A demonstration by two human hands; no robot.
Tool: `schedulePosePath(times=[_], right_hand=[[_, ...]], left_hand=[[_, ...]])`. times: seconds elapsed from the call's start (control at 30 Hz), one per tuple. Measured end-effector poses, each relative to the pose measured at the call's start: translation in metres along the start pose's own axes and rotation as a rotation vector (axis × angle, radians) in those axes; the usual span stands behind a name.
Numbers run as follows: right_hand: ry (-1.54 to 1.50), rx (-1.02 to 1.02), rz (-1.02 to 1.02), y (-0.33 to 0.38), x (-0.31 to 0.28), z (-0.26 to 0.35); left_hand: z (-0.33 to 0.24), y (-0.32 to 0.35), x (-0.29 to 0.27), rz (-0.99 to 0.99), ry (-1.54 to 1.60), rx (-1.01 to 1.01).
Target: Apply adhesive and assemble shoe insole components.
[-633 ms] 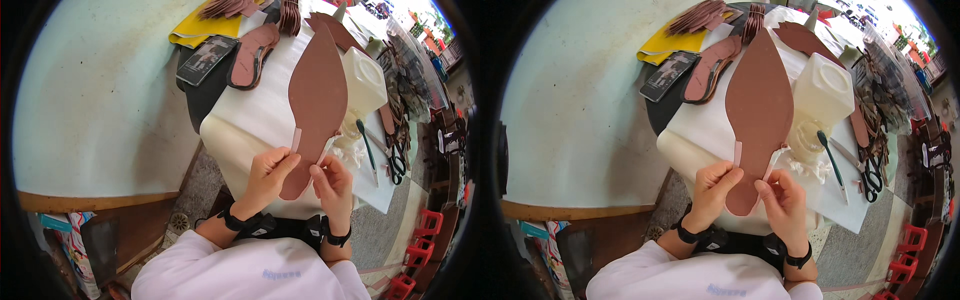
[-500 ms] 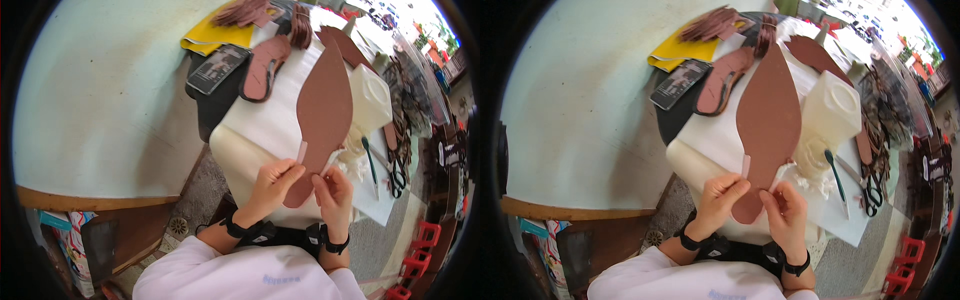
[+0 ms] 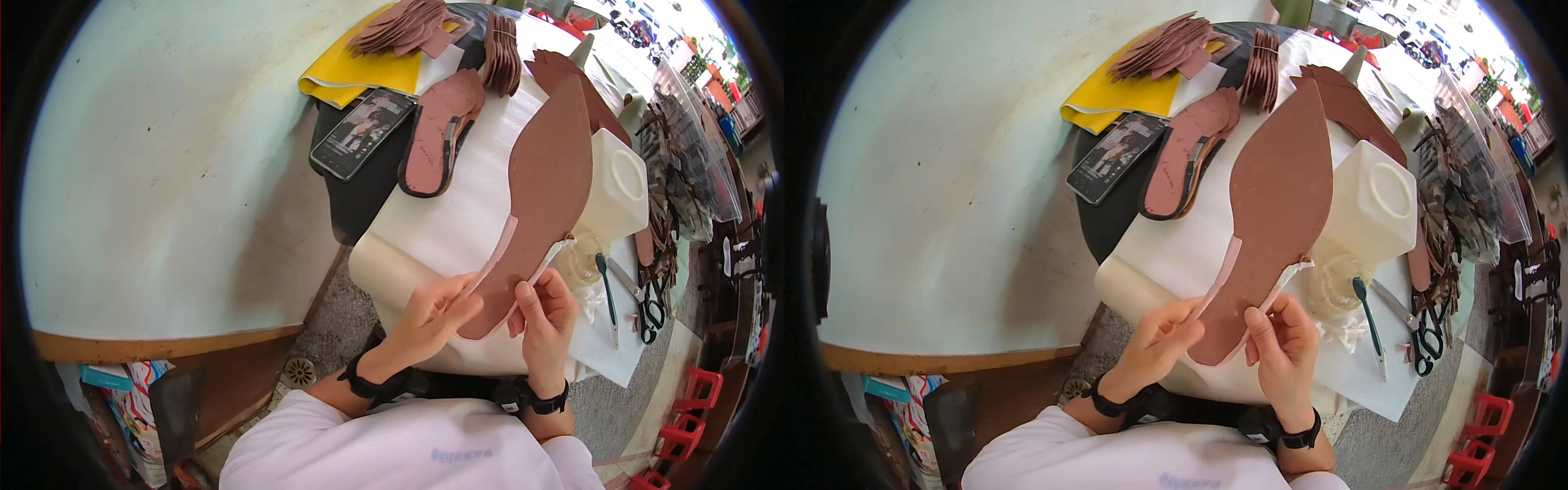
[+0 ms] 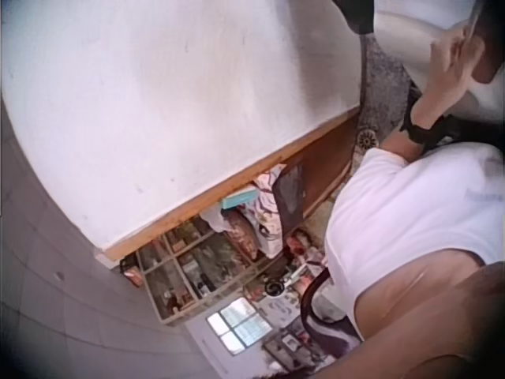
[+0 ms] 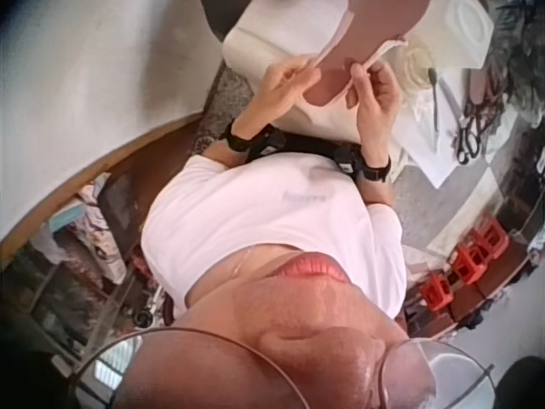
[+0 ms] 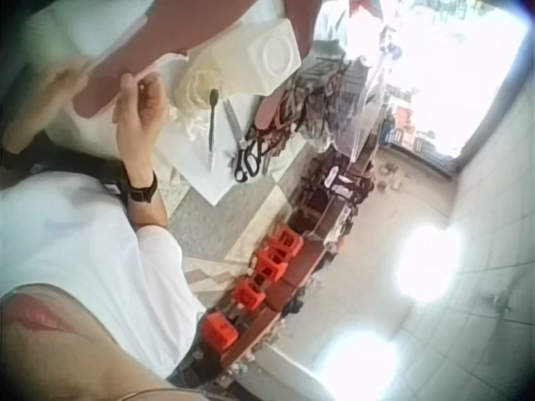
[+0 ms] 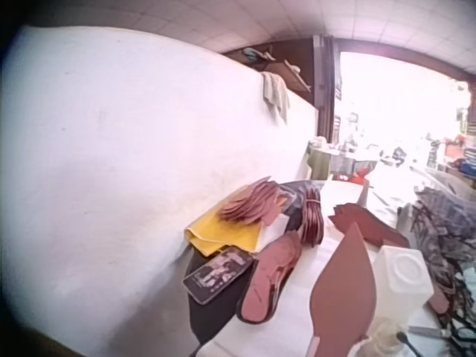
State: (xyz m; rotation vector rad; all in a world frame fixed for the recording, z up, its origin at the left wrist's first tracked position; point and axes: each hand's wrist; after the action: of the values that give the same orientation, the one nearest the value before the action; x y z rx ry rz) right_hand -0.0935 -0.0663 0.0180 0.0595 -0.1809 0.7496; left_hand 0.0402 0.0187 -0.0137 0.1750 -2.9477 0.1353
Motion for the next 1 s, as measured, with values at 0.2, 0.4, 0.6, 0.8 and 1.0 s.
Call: schedulePosePath(times=[0.2,0.4,0.6,0.8,1.0], right_hand=[[0.043,0.105,0.006,0.001,0.000,-0.005],[0.128,0.223,0.167,0.008,-0.003,-0.008],[0.173,0.221,0.199,0.007,-0.004,-0.007],[0.161,0.208,0.183,0.007,-0.006,-0.008],[0.198,0.198,0.179,0.012,-0.010,0.000]], left_hand=[[-0.029,0.006,-0.025,0.235,0.291,-0.308],[-0.056,-0.030,-0.069,0.023,0.197,-0.221],[-0.050,-0.082,-0.111,0.100,0.188,-0.294],[-0.054,-0.088,-0.101,-0.203,-0.403,-0.250],[-0.051,-0.077,-0.074,-0.363,-1.251,0.001]])
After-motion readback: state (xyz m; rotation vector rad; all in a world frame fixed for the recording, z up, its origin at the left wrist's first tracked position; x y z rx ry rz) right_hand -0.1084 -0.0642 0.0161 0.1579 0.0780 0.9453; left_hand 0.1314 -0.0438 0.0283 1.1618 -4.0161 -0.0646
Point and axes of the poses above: each hand's wrist, its own y-axis away from the middle knuckle, its own x-axis out of the palm, z = x × y, and after that the axes turned 12 degrees about z, right-handed
